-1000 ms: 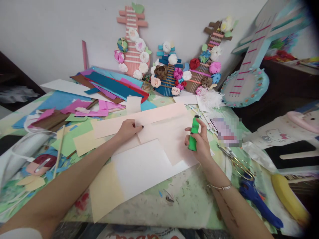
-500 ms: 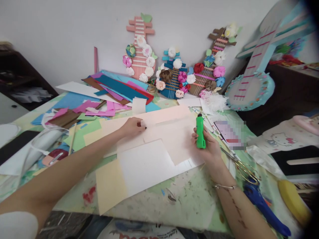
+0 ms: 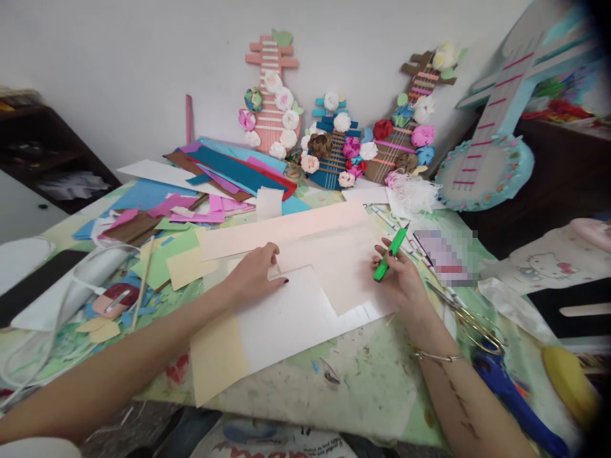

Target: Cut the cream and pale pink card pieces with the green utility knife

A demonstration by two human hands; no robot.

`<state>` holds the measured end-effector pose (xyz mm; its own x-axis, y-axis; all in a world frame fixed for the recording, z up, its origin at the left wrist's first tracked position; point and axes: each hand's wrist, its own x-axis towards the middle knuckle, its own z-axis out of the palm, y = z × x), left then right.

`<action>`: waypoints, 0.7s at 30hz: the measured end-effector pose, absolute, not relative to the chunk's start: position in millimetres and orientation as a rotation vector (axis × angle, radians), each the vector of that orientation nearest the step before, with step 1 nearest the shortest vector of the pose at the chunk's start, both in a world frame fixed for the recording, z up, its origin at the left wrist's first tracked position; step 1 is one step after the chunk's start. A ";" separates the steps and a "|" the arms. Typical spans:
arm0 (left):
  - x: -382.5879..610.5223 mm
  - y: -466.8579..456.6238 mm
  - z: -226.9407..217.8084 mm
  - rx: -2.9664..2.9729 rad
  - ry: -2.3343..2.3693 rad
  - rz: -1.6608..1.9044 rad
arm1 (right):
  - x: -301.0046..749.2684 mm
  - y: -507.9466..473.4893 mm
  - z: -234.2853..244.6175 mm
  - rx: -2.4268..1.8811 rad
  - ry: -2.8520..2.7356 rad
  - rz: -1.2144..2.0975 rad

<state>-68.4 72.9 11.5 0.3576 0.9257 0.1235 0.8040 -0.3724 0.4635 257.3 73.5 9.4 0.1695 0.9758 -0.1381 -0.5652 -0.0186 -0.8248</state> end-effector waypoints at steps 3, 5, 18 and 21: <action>-66.1 62.6 4.7 2.321 1.490 0.488 | 256.6 72.2 11.6 -0.961 -0.589 1.338; -65.1 59.3 2.0 2.332 1.472 0.477 | 256.5 71.1 13.7 -0.987 -0.600 1.328; -74.8 65.5 7.7 2.511 1.198 0.576 | 259.0 70.7 15.9 -0.982 -0.672 1.349; -73.9 85.6 11.8 2.607 1.013 0.579 | 259.6 71.4 12.9 -1.034 -0.676 1.317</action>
<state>-73.9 85.6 11.8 0.6728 0.6916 0.2628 0.5775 -0.7129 0.3978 259.6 71.4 12.9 0.1716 0.9736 -0.1505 -0.4453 -0.0596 -0.8934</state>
